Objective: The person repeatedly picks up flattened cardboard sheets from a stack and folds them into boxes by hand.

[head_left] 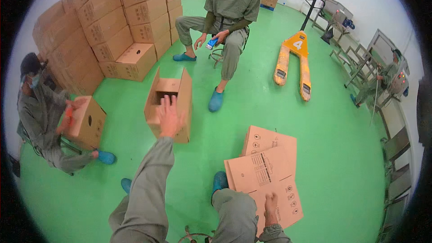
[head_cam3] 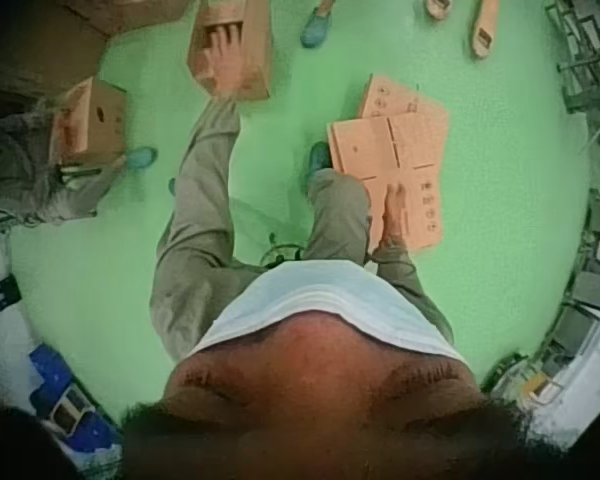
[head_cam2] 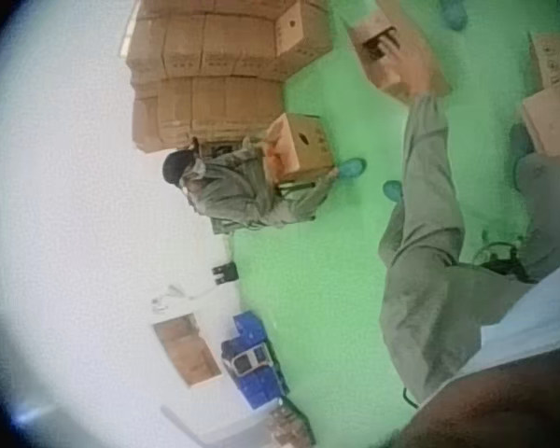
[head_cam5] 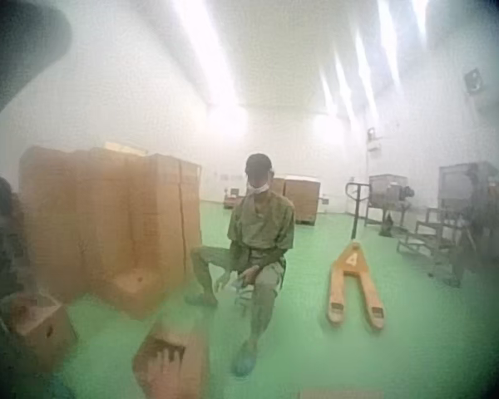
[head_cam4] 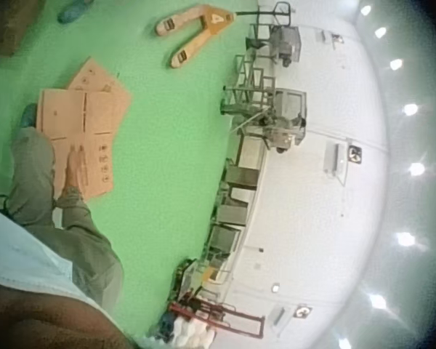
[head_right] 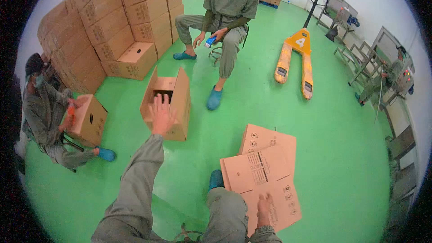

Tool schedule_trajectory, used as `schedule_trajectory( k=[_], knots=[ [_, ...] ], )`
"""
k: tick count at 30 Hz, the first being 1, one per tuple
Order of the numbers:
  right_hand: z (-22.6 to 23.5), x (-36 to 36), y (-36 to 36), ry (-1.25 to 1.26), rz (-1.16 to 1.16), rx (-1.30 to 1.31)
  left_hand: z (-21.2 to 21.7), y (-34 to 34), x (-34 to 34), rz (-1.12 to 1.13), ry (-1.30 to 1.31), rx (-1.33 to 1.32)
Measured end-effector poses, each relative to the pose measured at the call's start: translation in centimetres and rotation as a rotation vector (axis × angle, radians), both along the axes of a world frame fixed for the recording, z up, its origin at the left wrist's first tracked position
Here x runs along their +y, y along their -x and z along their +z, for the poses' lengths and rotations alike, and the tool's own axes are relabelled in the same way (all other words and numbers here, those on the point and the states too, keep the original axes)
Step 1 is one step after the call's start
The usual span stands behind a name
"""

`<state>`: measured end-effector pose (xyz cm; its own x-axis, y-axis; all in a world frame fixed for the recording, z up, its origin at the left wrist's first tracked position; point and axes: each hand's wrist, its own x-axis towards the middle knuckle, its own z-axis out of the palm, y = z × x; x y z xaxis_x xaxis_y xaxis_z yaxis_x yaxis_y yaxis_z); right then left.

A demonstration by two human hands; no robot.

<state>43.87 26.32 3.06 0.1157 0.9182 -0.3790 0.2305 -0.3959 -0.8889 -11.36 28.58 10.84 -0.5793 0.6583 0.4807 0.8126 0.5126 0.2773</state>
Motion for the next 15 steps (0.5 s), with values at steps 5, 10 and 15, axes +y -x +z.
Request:
schedule_trajectory(
  k=[5, 10, 15],
  knots=[
    [-11.6, -9.0, -10.3, 0.469, -0.181, 0.128, -2.0, -6.8, -8.8, -0.279, 0.159, -0.153],
    [-14.0, -11.9, -12.2, 0.546, -0.176, 0.183, -11.1, -11.4, -25.8, -0.132, 0.351, -0.775],
    [-13.0, -12.5, -11.6, 0.539, -0.165, 0.248, -13.9, -15.6, -37.2, 0.03, 0.454, -1.02]
  ],
)
